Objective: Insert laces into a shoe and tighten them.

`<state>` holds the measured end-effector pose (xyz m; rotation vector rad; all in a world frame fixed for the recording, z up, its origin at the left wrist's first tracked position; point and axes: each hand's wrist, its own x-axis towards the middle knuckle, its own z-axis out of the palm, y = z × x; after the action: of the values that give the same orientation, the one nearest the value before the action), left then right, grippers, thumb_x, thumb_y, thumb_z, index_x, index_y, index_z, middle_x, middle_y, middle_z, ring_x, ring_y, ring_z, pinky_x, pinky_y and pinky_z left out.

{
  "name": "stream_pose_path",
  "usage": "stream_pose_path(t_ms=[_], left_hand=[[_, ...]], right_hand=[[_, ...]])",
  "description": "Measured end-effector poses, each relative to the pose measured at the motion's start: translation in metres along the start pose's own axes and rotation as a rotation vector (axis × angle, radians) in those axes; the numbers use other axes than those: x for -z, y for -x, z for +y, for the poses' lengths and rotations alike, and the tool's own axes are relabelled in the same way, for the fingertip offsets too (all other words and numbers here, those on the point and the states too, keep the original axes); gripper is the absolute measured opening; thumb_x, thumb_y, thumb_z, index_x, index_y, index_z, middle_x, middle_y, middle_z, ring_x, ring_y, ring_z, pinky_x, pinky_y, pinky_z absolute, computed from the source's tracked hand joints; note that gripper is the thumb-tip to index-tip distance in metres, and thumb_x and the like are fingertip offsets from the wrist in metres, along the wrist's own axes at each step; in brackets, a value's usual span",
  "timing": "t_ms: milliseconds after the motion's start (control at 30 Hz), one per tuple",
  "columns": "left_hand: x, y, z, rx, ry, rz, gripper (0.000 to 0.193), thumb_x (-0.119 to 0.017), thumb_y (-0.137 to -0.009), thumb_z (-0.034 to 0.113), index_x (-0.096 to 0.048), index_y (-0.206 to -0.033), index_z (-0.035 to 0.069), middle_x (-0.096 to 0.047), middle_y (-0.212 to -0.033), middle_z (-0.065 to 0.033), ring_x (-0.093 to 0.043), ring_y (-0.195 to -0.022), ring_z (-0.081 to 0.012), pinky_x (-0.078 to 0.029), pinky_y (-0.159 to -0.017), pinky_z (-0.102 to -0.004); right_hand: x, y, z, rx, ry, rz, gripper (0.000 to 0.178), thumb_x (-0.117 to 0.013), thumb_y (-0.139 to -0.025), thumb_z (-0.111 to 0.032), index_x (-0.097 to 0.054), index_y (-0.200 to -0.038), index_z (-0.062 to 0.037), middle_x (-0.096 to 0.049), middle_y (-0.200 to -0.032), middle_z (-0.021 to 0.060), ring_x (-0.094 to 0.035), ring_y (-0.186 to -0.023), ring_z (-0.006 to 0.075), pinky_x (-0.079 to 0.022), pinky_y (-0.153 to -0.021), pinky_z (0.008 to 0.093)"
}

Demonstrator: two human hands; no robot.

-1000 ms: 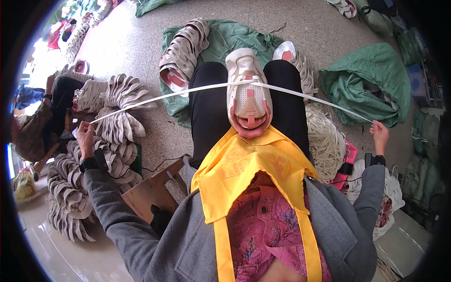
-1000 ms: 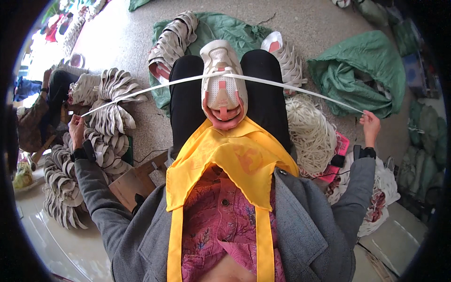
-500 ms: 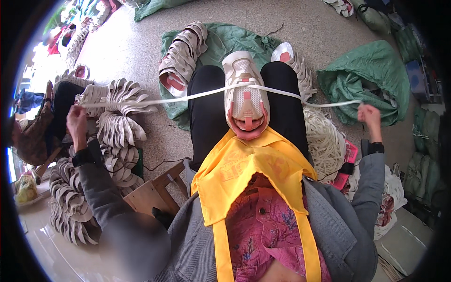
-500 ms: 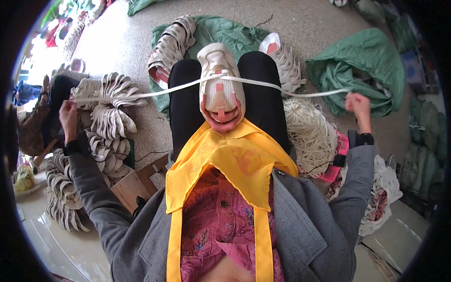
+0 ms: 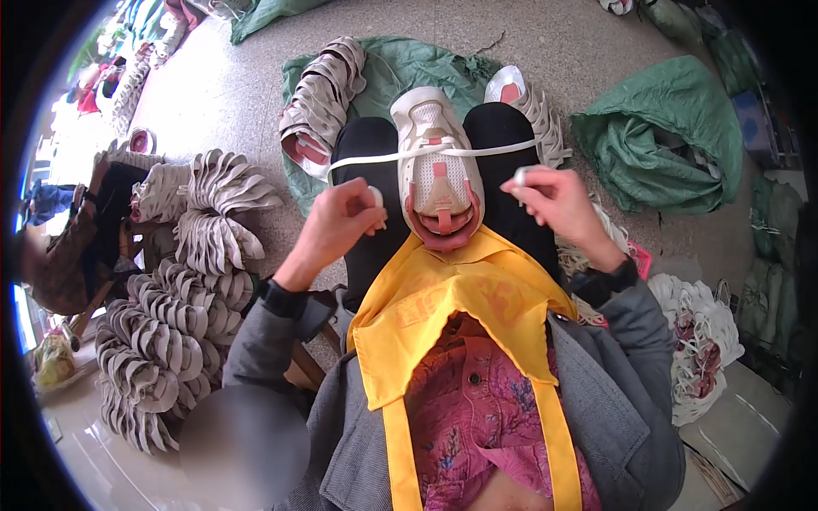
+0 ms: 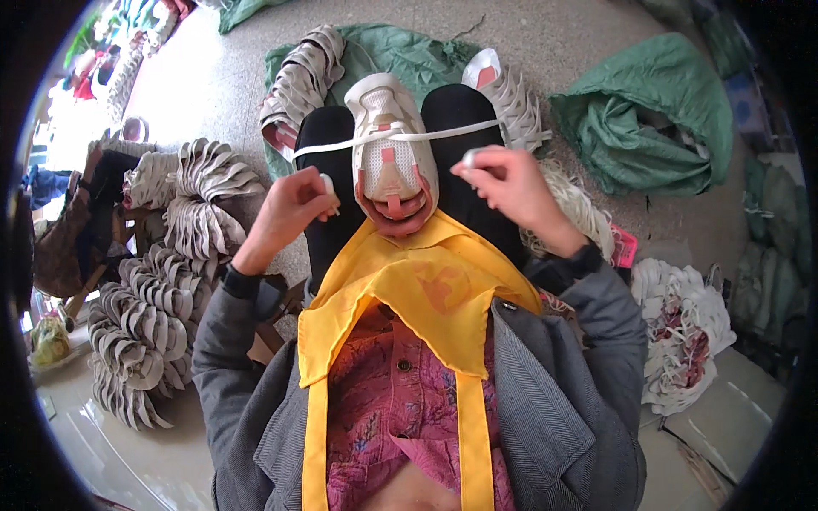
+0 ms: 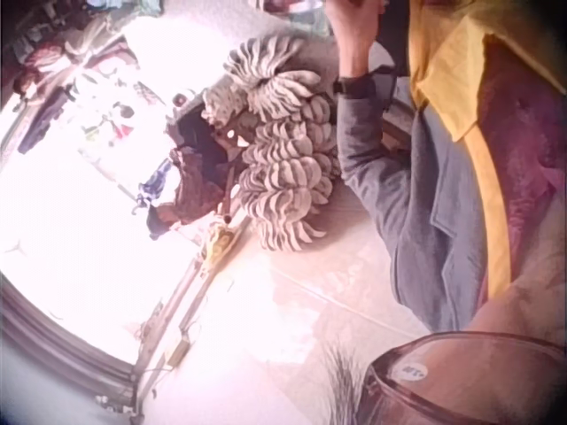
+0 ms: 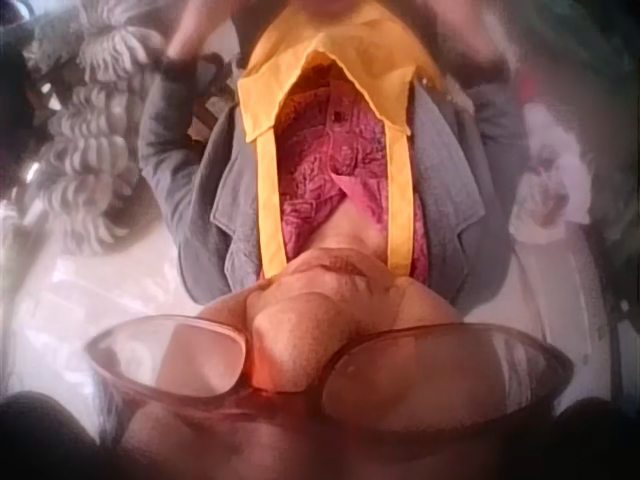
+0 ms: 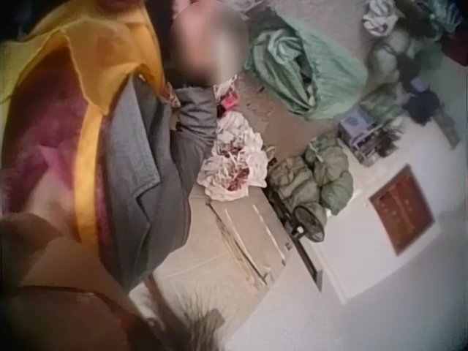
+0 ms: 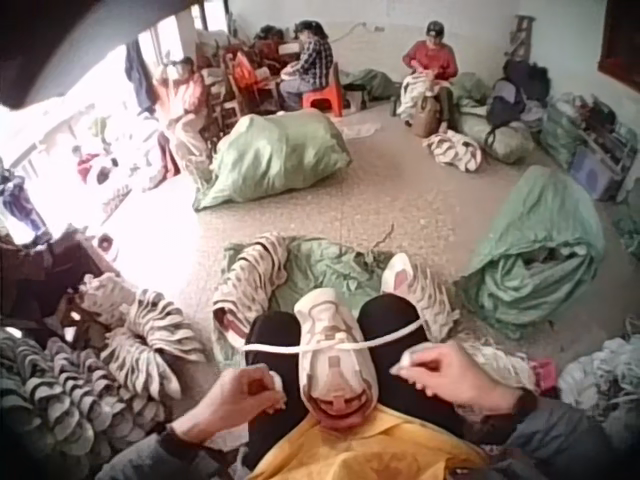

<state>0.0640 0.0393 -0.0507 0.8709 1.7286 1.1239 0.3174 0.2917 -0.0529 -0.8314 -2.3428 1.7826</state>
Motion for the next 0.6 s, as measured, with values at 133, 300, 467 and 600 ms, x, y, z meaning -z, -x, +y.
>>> stream_pose_path(t_ms=[133,300,467,600], left_hand=[[-0.015,-0.022,0.01,-0.177,-0.409,0.204,0.016,-0.072,-0.087,0.005,-0.058,-0.086,-0.002,-0.065,-0.069,-0.0103,-0.066,-0.063,-0.0174,-0.051,-0.06,-0.0307],[-0.017,-0.046,0.012,-0.258,-0.382,0.359,0.017,-0.073,-0.086,0.006,-0.059,-0.088,-0.003,-0.068,-0.074,-0.0129,-0.069,-0.067,-0.0198,-0.052,-0.062,-0.0318],[-0.017,-0.056,-0.003,-0.228,-0.179,0.367,0.014,-0.071,-0.091,0.005,-0.059,-0.087,-0.002,-0.074,-0.087,-0.0105,-0.069,-0.076,-0.0126,-0.054,-0.068,-0.0279],[-0.017,-0.056,-0.002,-0.154,-0.007,0.295,0.012,-0.065,-0.096,0.001,-0.057,-0.088,-0.001,-0.075,-0.103,-0.0104,-0.067,-0.087,-0.0086,-0.055,-0.077,-0.0239]], right_hand=[[-0.03,-0.027,-0.017,0.414,0.419,0.161,0.008,-0.068,-0.087,-0.005,-0.071,-0.092,0.0006,-0.062,-0.082,0.0182,-0.062,-0.077,0.0388,-0.048,-0.067,0.0437],[-0.038,-0.056,-0.02,0.449,0.324,0.305,0.017,-0.069,-0.088,-0.003,-0.074,-0.103,-0.0012,-0.064,-0.082,0.0142,-0.066,-0.072,0.0278,-0.05,-0.065,0.0376],[-0.043,-0.066,-0.007,0.343,-0.152,0.242,0.027,-0.067,-0.091,0.003,-0.073,-0.117,0.0011,-0.072,-0.087,0.0032,-0.069,-0.079,0.0072,-0.056,-0.071,0.0222],[-0.045,-0.068,-0.004,0.305,-0.283,0.219,0.028,-0.067,-0.091,0.004,-0.073,-0.119,0.0017,-0.075,-0.092,0.0051,-0.07,-0.082,0.0073,-0.058,-0.075,0.0215]])
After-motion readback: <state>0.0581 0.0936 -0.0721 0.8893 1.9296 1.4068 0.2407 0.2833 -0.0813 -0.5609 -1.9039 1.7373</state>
